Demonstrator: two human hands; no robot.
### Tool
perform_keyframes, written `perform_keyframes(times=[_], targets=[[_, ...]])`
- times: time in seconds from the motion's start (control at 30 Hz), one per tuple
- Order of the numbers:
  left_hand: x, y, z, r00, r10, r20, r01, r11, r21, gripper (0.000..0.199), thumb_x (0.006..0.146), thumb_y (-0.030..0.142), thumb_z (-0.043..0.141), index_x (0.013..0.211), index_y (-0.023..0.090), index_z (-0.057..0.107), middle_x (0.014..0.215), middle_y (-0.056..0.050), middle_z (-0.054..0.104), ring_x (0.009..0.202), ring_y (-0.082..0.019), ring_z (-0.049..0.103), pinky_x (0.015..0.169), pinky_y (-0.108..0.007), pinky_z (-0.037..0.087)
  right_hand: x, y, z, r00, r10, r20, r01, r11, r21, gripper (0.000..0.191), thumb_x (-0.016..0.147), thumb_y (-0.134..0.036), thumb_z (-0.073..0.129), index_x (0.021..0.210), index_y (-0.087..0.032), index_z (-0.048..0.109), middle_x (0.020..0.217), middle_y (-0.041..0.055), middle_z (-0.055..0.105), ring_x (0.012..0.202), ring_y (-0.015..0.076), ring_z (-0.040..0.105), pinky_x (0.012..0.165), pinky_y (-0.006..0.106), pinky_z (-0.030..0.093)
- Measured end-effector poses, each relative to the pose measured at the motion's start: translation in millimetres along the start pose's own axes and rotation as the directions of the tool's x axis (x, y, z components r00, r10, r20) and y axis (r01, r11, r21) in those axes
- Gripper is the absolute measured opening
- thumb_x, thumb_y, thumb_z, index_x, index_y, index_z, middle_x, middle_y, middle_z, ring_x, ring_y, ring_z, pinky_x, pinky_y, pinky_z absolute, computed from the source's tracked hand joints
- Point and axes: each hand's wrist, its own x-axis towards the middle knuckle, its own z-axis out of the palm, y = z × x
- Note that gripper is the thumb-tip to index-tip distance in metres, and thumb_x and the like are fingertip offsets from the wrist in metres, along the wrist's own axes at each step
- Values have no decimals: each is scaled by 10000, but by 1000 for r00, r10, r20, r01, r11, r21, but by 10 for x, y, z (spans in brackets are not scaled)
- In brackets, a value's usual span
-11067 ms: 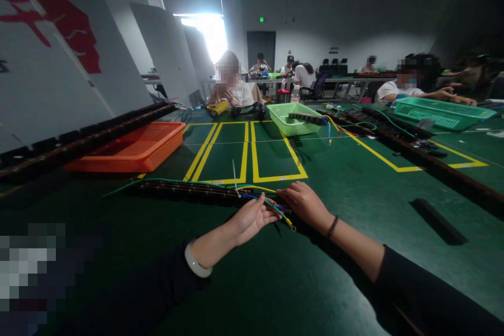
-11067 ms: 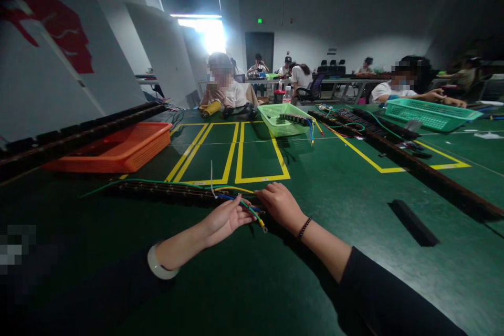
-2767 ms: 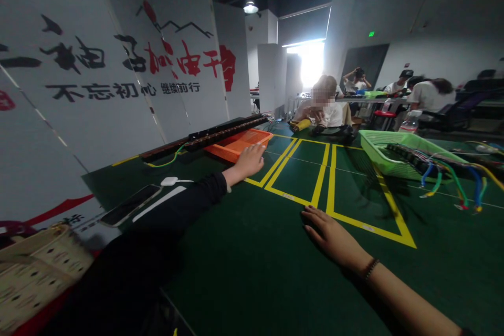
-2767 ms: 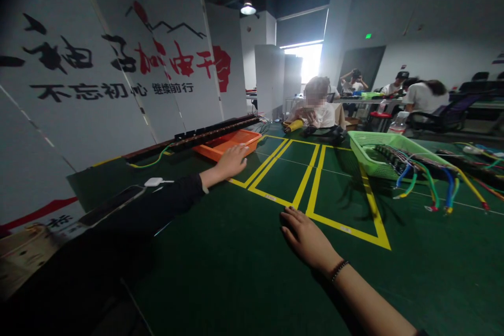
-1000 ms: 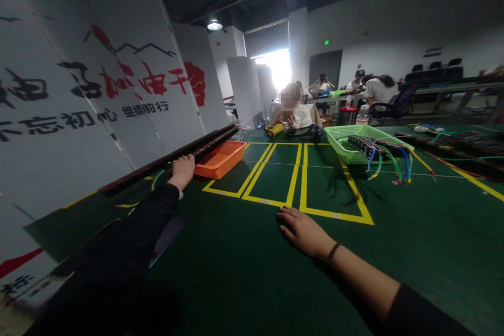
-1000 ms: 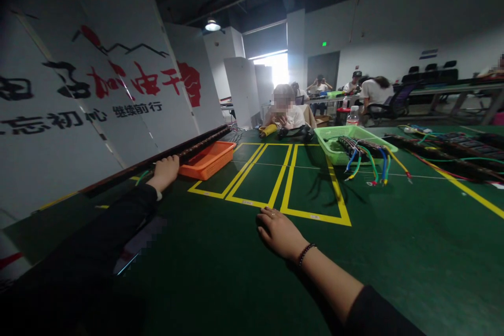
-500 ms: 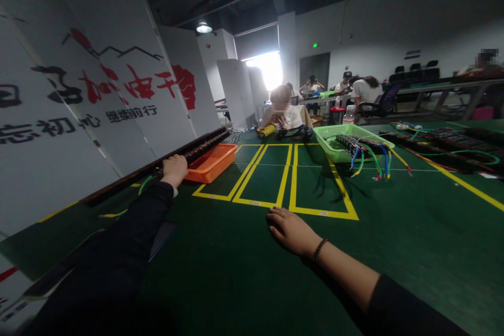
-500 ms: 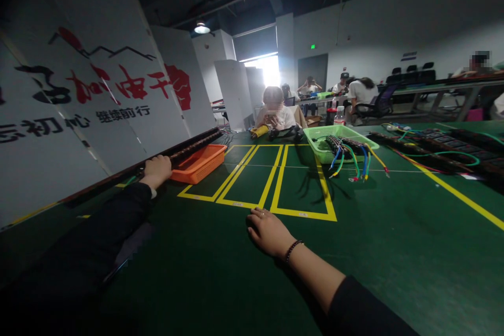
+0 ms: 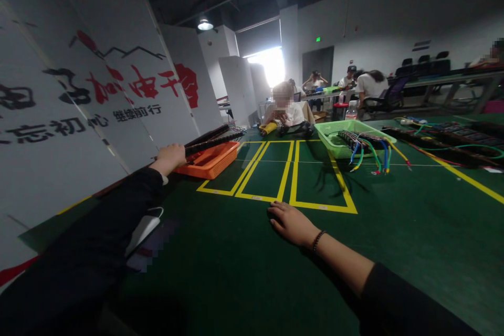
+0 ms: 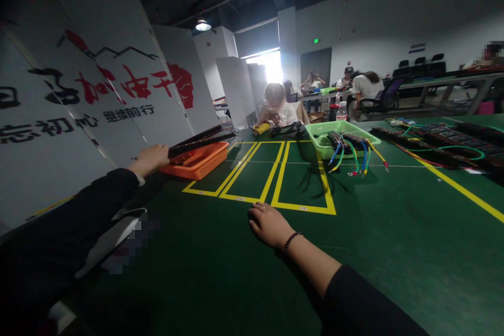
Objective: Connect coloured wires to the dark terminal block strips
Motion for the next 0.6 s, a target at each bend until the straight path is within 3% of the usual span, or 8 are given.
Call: perform_keyframes(times=[0.13,0.3,0.6], targets=[[-163,-78,-131,999,48,-3,-48,999,11,407,827,332,494,1094,27,526,1093,-245,571,971,-292,574,809,-413,452,-12,5,1,1000,0,-10,0,1000,1,437,905,-347,415,1269,-140,539,1357,123,478,1262,244,424,1088,407,305],[-301,-177,-295,996,90,0,-90,996,27,443,804,382,519,1085,41,540,1071,-240,578,949,-303,581,797,-420,458,-6,43,38,1000,-13,-12,13,1000,-10,436,904,-354,415,1271,-150,534,1356,121,478,1269,237,416,1087,403,303],[-410,-284,-750,979,178,-103,-181,983,-26,408,748,380,613,990,53,583,1011,-190,610,877,-233,568,849,-387,434,-6,56,51,1000,-29,-10,29,999,-33,424,907,-344,409,1255,-142,542,1339,125,492,1256,228,430,1084,382,300]])
